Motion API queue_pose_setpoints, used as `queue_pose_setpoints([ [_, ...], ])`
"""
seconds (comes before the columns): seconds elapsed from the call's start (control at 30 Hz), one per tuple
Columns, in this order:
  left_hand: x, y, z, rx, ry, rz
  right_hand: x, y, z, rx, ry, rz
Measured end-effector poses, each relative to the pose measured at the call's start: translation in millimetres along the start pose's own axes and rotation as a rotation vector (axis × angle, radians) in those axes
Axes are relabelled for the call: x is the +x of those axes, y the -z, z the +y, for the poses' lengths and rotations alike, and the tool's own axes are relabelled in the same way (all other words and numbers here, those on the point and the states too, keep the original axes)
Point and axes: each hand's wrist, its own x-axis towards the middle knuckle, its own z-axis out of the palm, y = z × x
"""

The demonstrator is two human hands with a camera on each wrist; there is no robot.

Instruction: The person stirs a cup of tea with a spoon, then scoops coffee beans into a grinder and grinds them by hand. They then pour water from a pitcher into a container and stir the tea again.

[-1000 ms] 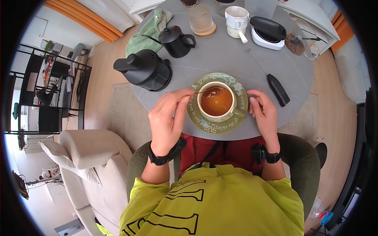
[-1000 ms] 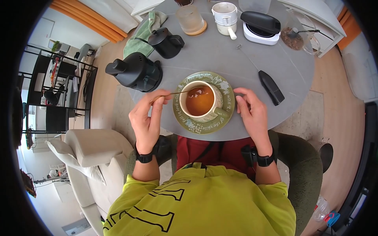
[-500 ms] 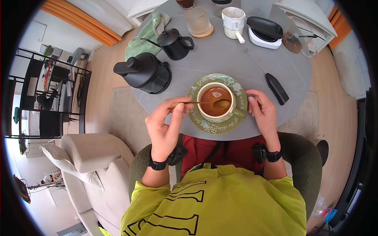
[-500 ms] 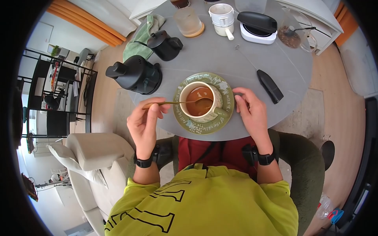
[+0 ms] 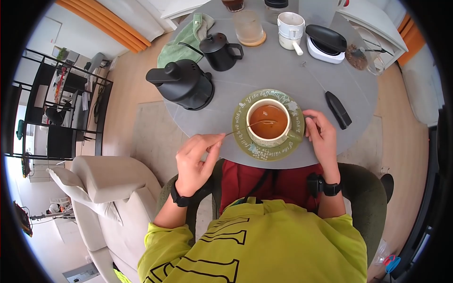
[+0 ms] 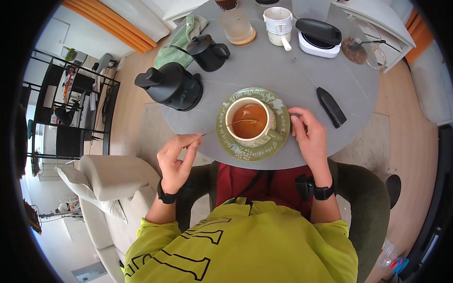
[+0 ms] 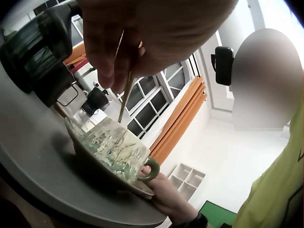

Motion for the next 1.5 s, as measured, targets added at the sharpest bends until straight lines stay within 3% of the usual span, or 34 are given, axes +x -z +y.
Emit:
queue_pose_setpoints([
  [0.2,-4.2,10.4,-3.3,0.049,0.051,-0.057,-0.1,-1.4,0.8,-0.024,0.017,0.016],
  [0.3,-3.6,6.7,-7.7,0.061,-0.031,-0.062,-0.5,-1.1,-1.1,-0.052,0.004,0.025],
  [0.6,-8.6,3.7,-10.7,0.041,0.051,-0.052,0.9,-2.9,0.5,-0.086,0.0,0.028],
  [0.7,-7.9,2.2,-8.8,0.049,0.01,0.001,0.6,-3.2,3.1,-0.08,-0.005,0.028],
  [0.87,-4.1,6.4,-7.5,0.169,-0.076,-0.083,-0.4,-2.3,0.7,-0.075,-0.03,0.014],
  [1.2,0.2,8.0,2.7,0.208,-0.049,-0.089,-1.0,0.1,-0.2,-0.011,-0.05,-0.031],
  [1.27,-0.7,9.3,6.9,0.13,0.069,-0.057,-1.5,0.6,0.6,-0.014,-0.05,-0.037],
  [1.5,1.9,3.9,6.6,0.139,0.031,-0.089,-1.7,-1.1,-0.6,-0.023,-0.053,-0.032],
])
